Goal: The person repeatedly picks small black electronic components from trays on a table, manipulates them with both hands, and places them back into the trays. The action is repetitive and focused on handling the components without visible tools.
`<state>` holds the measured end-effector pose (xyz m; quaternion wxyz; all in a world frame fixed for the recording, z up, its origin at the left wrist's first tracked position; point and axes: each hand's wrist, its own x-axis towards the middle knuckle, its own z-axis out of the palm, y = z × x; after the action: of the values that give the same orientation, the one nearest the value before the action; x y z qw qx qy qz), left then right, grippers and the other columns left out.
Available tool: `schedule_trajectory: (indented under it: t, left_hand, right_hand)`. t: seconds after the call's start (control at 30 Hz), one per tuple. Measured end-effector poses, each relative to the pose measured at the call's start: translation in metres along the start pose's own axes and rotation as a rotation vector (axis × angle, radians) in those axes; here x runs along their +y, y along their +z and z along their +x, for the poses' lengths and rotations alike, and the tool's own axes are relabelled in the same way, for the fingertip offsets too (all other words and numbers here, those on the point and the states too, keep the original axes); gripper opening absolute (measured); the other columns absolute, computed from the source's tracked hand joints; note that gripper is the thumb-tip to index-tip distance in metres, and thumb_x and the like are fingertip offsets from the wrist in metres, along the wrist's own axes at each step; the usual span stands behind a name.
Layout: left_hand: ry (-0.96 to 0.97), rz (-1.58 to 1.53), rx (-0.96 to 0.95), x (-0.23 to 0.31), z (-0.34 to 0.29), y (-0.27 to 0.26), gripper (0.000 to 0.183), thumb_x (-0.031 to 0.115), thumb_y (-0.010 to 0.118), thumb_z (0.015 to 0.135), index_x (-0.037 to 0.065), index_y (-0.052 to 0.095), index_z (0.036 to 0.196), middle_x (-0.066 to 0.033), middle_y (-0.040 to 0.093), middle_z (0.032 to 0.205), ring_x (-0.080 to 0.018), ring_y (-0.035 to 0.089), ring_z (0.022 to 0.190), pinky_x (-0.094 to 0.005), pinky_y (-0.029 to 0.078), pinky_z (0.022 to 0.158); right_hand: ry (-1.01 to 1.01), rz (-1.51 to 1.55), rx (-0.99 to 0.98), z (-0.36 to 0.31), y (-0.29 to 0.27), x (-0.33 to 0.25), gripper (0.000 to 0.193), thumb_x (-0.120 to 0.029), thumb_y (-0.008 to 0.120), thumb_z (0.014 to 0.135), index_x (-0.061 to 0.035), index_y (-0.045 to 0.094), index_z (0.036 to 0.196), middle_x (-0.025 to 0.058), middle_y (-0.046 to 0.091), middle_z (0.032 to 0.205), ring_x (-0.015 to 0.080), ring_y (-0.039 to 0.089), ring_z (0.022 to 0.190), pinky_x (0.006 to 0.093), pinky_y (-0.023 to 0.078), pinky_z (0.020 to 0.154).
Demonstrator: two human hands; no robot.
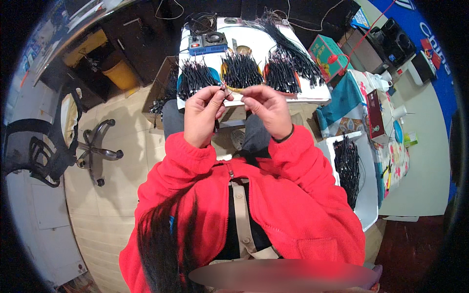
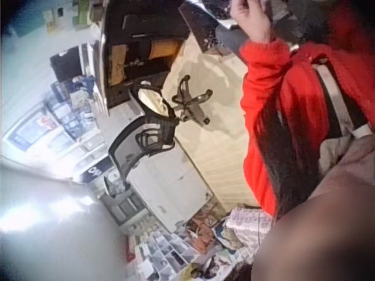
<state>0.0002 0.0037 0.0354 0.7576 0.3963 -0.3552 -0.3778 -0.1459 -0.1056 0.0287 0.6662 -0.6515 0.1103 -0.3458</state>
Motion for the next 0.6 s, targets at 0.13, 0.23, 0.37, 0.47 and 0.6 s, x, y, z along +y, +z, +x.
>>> schedule_trajectory:
  t: [0.13, 0.23, 0.37, 0.47, 0.6]
  left_hand:
    - [-0.024, -0.049, -0.048, -0.008, -0.002, 0.002, 0.014, 0.008, 0.053, 0.093, -0.002, 0.061, 0.098, -0.0036, 0.062, 0.084, -0.0032, 0.041, 0.056, -0.0174, 0.032, 0.049]
    - [-0.077, -0.022, -0.062, -0.011, -0.004, 0.003, 0.014, 0.009, 0.054, 0.092, -0.001, 0.061, 0.098, -0.0023, 0.061, 0.082, -0.0046, 0.042, 0.056, -0.0183, 0.033, 0.050]
    - [0.024, 0.184, -0.001, -0.013, -0.010, 0.011, 0.015, 0.007, 0.058, 0.090, -0.002, 0.064, 0.099, -0.0015, 0.062, 0.075, -0.0054, 0.048, 0.058, -0.0196, 0.039, 0.052]
    - [0.306, 0.577, 0.078, -0.014, -0.016, 0.020, 0.014, 0.007, 0.059, 0.088, -0.003, 0.064, 0.098, -0.0041, 0.063, 0.074, -0.0075, 0.053, 0.061, -0.0218, 0.043, 0.055]
    - [0.166, 0.518, -0.007, -0.010, -0.021, 0.019, 0.013, 0.006, 0.059, 0.088, -0.004, 0.065, 0.095, -0.0046, 0.062, 0.072, -0.0093, 0.055, 0.061, -0.0230, 0.044, 0.056]
  right_hand:
    - [-0.104, 0.005, -0.017, 0.005, 0.012, -0.020, 0.020, -0.006, 0.065, 0.085, 0.0004, 0.060, 0.103, 0.0042, 0.064, 0.090, 0.0086, 0.060, 0.081, 0.0220, 0.048, 0.072]
    - [-0.132, -0.081, -0.037, 0.007, 0.015, -0.021, 0.017, -0.005, 0.065, 0.085, 0.0004, 0.060, 0.100, 0.0046, 0.064, 0.089, 0.0086, 0.060, 0.080, 0.0219, 0.048, 0.071]
    - [-0.065, -0.064, 0.085, 0.003, 0.021, -0.019, 0.011, -0.006, 0.065, 0.085, 0.0006, 0.059, 0.092, 0.0047, 0.064, 0.085, 0.0078, 0.060, 0.075, 0.0220, 0.049, 0.067]
    - [-0.077, -0.083, 0.203, -0.005, 0.028, -0.017, 0.011, -0.007, 0.066, 0.085, 0.0003, 0.058, 0.088, 0.0041, 0.064, 0.081, 0.0068, 0.059, 0.072, 0.0216, 0.048, 0.065]
    - [-0.045, -0.050, 0.187, -0.011, 0.023, -0.014, 0.013, -0.012, 0.065, 0.086, -0.0008, 0.059, 0.087, 0.0032, 0.064, 0.080, 0.0056, 0.057, 0.070, 0.0203, 0.046, 0.063]
